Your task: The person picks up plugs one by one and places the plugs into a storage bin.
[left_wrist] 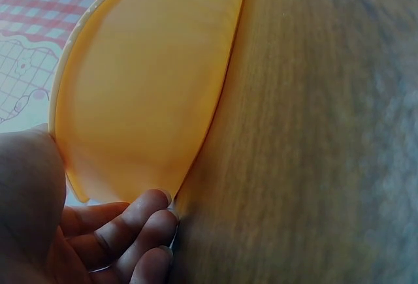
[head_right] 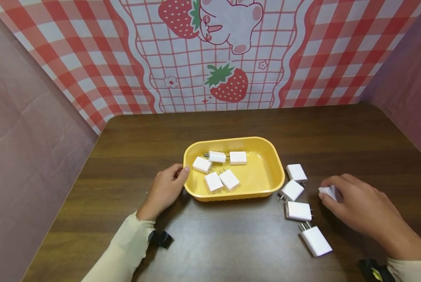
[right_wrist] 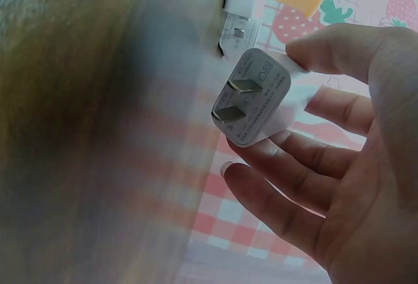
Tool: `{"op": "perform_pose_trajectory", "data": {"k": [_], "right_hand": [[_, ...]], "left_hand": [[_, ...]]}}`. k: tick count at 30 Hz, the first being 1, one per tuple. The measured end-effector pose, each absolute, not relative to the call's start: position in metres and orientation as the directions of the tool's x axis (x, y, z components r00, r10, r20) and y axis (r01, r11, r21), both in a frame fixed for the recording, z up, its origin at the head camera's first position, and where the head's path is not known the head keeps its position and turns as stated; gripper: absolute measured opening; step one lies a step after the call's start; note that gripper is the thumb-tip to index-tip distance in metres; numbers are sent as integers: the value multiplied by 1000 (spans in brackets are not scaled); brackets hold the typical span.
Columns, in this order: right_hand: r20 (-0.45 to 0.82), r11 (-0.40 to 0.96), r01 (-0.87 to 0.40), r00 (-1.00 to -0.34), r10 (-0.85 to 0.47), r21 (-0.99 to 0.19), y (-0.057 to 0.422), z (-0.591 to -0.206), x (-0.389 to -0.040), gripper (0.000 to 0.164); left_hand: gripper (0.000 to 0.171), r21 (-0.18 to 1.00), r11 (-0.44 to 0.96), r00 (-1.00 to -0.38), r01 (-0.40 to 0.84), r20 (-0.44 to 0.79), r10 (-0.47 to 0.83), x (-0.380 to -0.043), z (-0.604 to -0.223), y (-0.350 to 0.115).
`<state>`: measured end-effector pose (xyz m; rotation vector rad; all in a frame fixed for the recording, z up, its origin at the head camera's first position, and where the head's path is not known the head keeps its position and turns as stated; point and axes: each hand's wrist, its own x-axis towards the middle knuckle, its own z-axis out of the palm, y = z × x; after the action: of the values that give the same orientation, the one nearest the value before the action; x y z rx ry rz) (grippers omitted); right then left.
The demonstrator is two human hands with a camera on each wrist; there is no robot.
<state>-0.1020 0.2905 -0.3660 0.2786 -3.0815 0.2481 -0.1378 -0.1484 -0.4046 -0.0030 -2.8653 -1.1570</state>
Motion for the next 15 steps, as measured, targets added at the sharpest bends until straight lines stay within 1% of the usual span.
{"op": "perform_pose_trajectory", "data": {"k": [6,15], "right_hand": [[101,965,-208,-976,-193,-162,293,-367,-100,30],[169,963,-207,-969,-178,-174,287,-363,-101,37]], "left_hand": [[40,692,722,-999,19,50,-21,-138,-405,-148],[39,688,725,-998,21,53,-21,-137,-405,-148]]}}
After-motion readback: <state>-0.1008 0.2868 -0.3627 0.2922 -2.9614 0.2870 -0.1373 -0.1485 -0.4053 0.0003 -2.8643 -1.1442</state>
